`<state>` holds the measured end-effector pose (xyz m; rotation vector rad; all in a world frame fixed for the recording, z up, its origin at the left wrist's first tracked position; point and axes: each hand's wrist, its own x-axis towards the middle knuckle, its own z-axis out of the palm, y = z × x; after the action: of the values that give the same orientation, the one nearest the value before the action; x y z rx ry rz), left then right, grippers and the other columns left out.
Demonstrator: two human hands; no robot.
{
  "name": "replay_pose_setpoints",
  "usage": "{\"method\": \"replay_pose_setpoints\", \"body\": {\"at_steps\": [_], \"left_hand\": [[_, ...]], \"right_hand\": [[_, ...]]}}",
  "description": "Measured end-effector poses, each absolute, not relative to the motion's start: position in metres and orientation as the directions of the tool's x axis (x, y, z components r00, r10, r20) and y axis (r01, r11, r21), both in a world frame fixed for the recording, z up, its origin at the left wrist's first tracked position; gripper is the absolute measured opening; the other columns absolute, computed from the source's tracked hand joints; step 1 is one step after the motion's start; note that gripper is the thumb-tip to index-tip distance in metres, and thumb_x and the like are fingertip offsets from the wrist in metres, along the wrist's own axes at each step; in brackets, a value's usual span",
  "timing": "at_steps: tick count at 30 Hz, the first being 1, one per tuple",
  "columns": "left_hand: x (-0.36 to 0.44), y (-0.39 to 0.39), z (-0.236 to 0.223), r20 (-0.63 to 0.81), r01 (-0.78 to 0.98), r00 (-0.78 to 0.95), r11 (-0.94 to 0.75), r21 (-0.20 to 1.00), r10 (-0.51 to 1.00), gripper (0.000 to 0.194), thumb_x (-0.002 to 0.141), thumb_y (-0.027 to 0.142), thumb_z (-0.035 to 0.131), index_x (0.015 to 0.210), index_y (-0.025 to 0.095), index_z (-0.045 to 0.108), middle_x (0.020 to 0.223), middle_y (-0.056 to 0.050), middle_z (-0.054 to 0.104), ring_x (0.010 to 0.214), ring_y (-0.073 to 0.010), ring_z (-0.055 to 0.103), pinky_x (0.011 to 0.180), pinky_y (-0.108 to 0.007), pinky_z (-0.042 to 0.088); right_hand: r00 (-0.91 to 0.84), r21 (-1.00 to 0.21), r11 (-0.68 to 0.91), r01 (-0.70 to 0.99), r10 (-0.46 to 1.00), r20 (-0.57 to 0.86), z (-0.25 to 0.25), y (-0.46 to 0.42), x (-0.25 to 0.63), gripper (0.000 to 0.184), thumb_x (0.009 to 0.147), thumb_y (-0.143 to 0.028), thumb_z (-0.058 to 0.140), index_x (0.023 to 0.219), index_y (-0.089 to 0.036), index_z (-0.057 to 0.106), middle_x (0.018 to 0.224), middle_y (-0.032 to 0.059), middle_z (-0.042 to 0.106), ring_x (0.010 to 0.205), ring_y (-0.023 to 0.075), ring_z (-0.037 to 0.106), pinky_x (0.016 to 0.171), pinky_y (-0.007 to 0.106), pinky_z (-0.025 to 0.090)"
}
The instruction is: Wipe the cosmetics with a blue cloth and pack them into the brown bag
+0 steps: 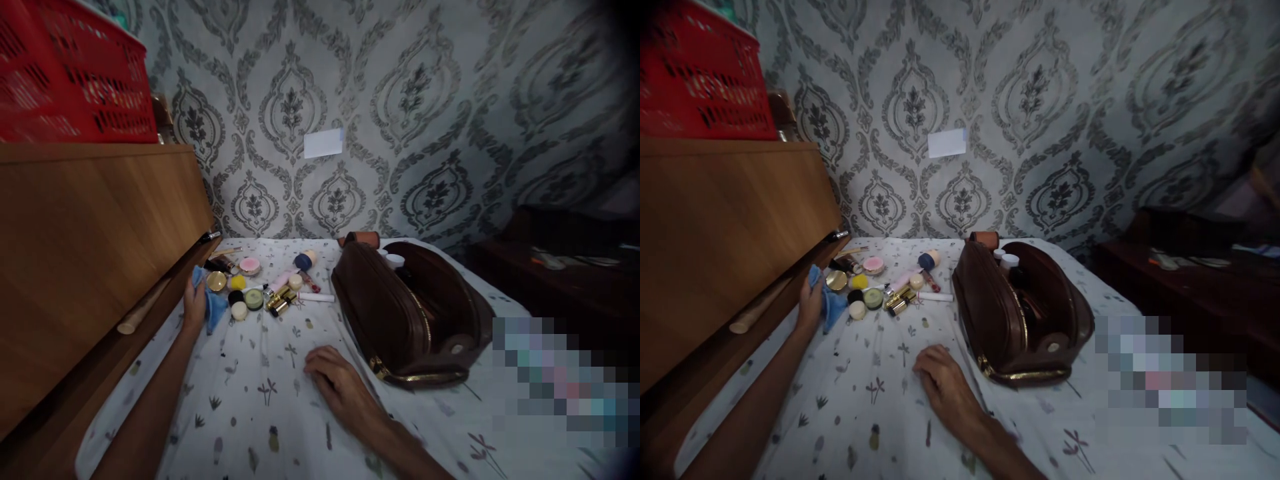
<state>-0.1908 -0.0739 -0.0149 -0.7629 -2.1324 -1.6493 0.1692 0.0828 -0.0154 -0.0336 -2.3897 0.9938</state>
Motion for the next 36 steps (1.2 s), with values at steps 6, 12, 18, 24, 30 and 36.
{"method": "replay_pose_setpoints", "body": {"at_steps": [6,12,18,24,30,36], "left_hand": [[-0.208,-0.077,-0.030,0.472,0.488,-0.872,0.153,0.859,0.130,0.051,0.092,0.038,0.046,0.139,0.017,0.049,0.143,-0.013,0.056,0.135,-0.0254,0.049,0.116,-0.042,0.037],[-0.215,-0.077,-0.035,0.482,0.495,-0.869,0.160,0.854,0.116,0.050,0.093,0.037,0.046,0.138,0.016,0.051,0.141,-0.013,0.057,0.133,-0.0238,0.052,0.114,-0.040,0.039],[-0.213,-0.079,-0.032,0.528,0.548,-0.836,0.219,0.807,0.150,0.044,0.092,0.032,0.044,0.132,0.015,0.053,0.126,-0.014,0.065,0.125,-0.0256,0.057,0.111,-0.045,0.041],[-0.185,-0.065,-0.030,0.604,0.666,-0.746,0.287,0.689,0.281,0.035,0.091,0.027,0.044,0.122,0.017,0.058,0.124,-0.012,0.063,0.124,-0.0270,0.055,0.111,-0.048,0.040],[-0.144,-0.039,-0.035,0.667,0.832,-0.550,0.259,0.491,0.503,0.032,0.088,0.022,0.047,0.117,0.018,0.060,0.148,-0.013,0.048,0.142,-0.0267,0.037,0.119,-0.050,0.029],[-0.134,-0.034,-0.039,0.665,0.888,-0.456,0.250,0.386,0.592,0.035,0.088,0.017,0.046,0.120,0.018,0.059,0.155,-0.015,0.039,0.149,-0.0295,0.024,0.119,-0.059,0.026]], "right_hand": [[-0.860,-0.655,0.740,-0.153,0.227,0.458,-0.016,0.084,0.169,0.025,0.091,-0.008,0.044,0.088,-0.019,0.066,0.095,0.0088,0.068,0.094,0.0208,0.063,0.085,0.037,0.054],[-0.857,-0.639,0.750,-0.171,0.207,0.473,-0.017,0.085,0.169,0.026,0.093,-0.010,0.043,0.090,-0.019,0.067,0.095,0.0091,0.069,0.094,0.0207,0.063,0.084,0.036,0.054],[-0.847,-0.632,0.754,-0.177,0.211,0.488,-0.019,0.085,0.168,0.026,0.091,-0.007,0.043,0.090,-0.020,0.066,0.094,0.0080,0.069,0.093,0.0205,0.064,0.084,0.036,0.054],[-0.858,-0.649,0.744,-0.162,0.219,0.465,-0.016,0.084,0.169,0.025,0.092,-0.009,0.044,0.089,-0.020,0.066,0.094,0.0080,0.069,0.093,0.0206,0.064,0.083,0.037,0.054],[-0.864,-0.625,0.766,-0.153,0.204,0.461,-0.017,0.085,0.167,0.025,0.091,-0.009,0.043,0.088,-0.021,0.065,0.093,0.0082,0.069,0.092,0.0215,0.065,0.082,0.037,0.055],[-0.840,-0.616,0.764,-0.193,0.195,0.506,-0.016,0.085,0.168,0.025,0.091,-0.007,0.044,0.089,-0.021,0.065,0.093,0.0077,0.069,0.092,0.0207,0.066,0.081,0.035,0.055]]}}
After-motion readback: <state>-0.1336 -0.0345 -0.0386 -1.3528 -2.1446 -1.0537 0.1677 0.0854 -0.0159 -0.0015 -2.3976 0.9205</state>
